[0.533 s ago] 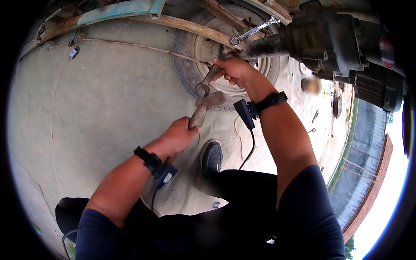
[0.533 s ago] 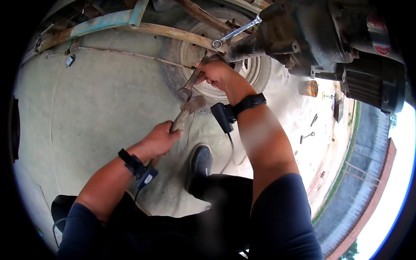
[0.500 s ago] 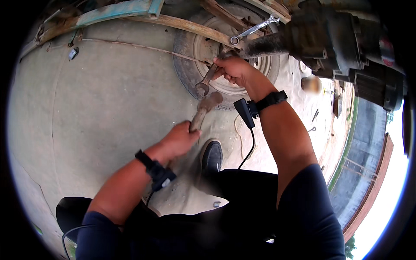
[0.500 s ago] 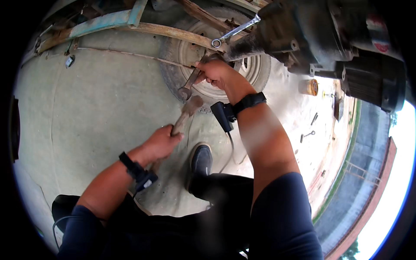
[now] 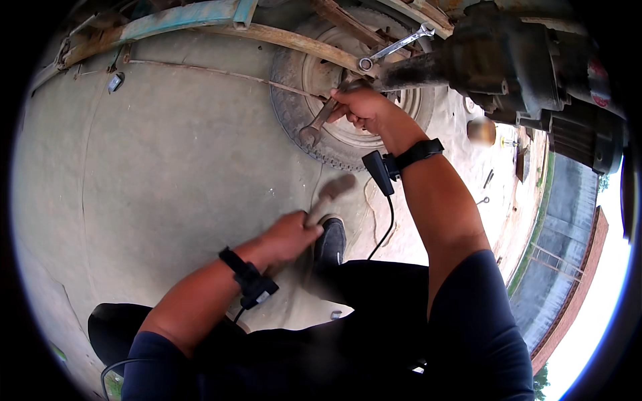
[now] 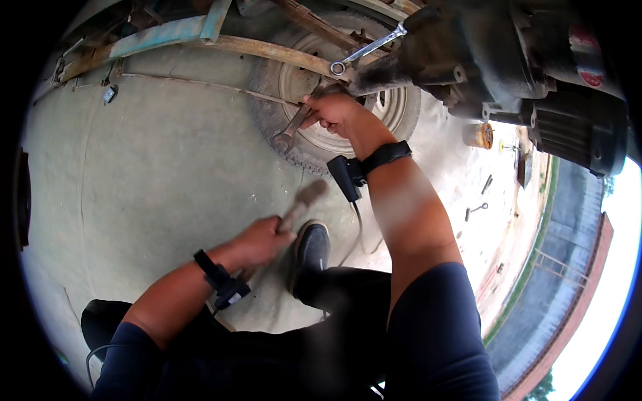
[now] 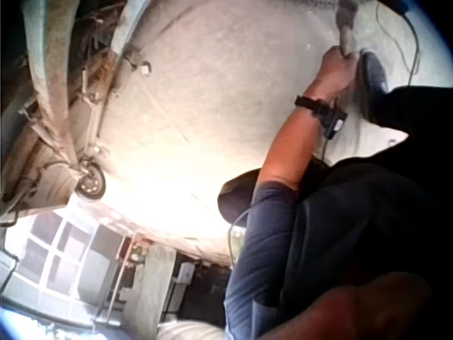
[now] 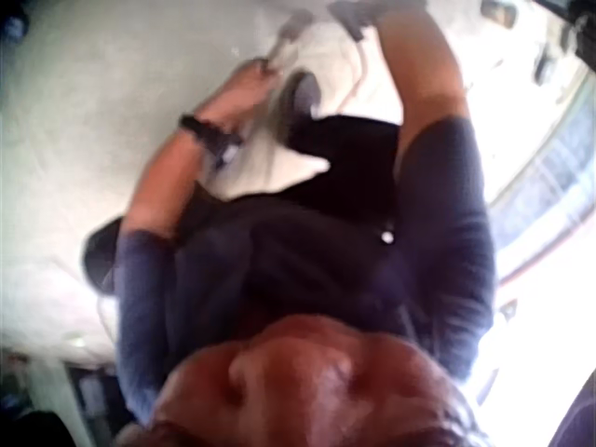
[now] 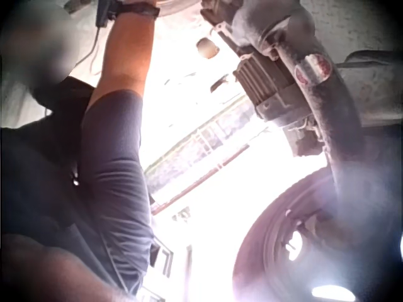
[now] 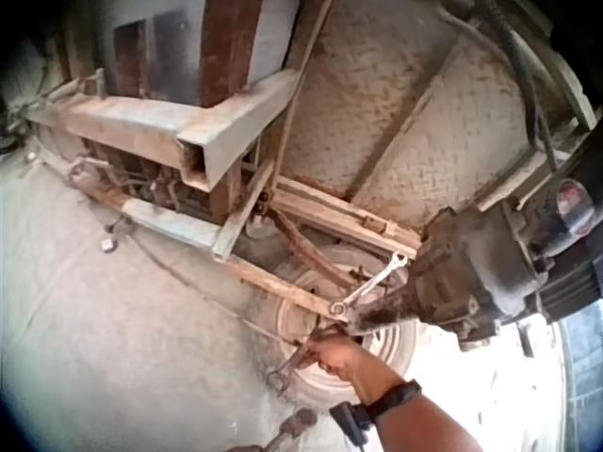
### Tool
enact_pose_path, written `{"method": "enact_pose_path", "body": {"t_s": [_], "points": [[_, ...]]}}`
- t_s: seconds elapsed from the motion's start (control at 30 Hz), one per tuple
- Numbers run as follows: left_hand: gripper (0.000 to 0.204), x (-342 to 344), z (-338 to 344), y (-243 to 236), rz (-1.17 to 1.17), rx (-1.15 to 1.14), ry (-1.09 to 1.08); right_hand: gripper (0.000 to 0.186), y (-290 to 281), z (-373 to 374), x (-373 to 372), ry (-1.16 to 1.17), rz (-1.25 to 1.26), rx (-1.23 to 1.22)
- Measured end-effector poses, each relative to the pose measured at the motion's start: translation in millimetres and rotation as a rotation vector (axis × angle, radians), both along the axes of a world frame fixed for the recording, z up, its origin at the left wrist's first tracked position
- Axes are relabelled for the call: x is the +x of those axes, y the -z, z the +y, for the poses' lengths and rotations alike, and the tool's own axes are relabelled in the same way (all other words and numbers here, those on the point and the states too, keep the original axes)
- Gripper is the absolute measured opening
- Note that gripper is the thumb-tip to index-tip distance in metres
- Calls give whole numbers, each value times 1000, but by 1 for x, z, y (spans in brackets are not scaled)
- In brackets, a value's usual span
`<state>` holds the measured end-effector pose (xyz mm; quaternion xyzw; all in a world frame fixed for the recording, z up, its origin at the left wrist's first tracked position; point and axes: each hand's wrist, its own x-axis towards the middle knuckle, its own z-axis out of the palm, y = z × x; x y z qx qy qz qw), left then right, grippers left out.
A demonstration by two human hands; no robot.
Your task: The person works on a vehicle's rear wheel assembly, using a hammer and wrench to loosen and adjust components near the axle and brake drum. They repeatedly strike a metal part with the hammer and use the wrench to turn bolts, occasionally repositioning tools and hands to access different angles.
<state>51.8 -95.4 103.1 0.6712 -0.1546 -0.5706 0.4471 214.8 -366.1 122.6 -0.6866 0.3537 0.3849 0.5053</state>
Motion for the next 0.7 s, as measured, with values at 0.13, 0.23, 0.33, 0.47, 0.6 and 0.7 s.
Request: {"method": "enact_pose_path", "body": {"t_s": [0.13, 0.23, 0.33, 0.47, 0.6, 0.7], "points": [[37, 5, -7, 8, -69, -223, 119, 35, 1, 4, 0, 25, -15, -22], [44, 89, 3, -6, 374, 97, -164, 35, 7, 4, -5, 52, -105, 13], [44, 57, -1, -11, 38, 73, -62, 36, 8, -1, -2, 66, -55, 46], [39, 6, 0, 7, -125, -89, 92, 37, 10, 1, -1, 68, -35, 59], [33, 75, 24, 4, 182, 32, -263, 37, 12, 7, -1, 117, -77, 63], [30, 76, 31, -10, 115, 172, -211, 36, 12, 10, -4, 157, -89, 73]]}}
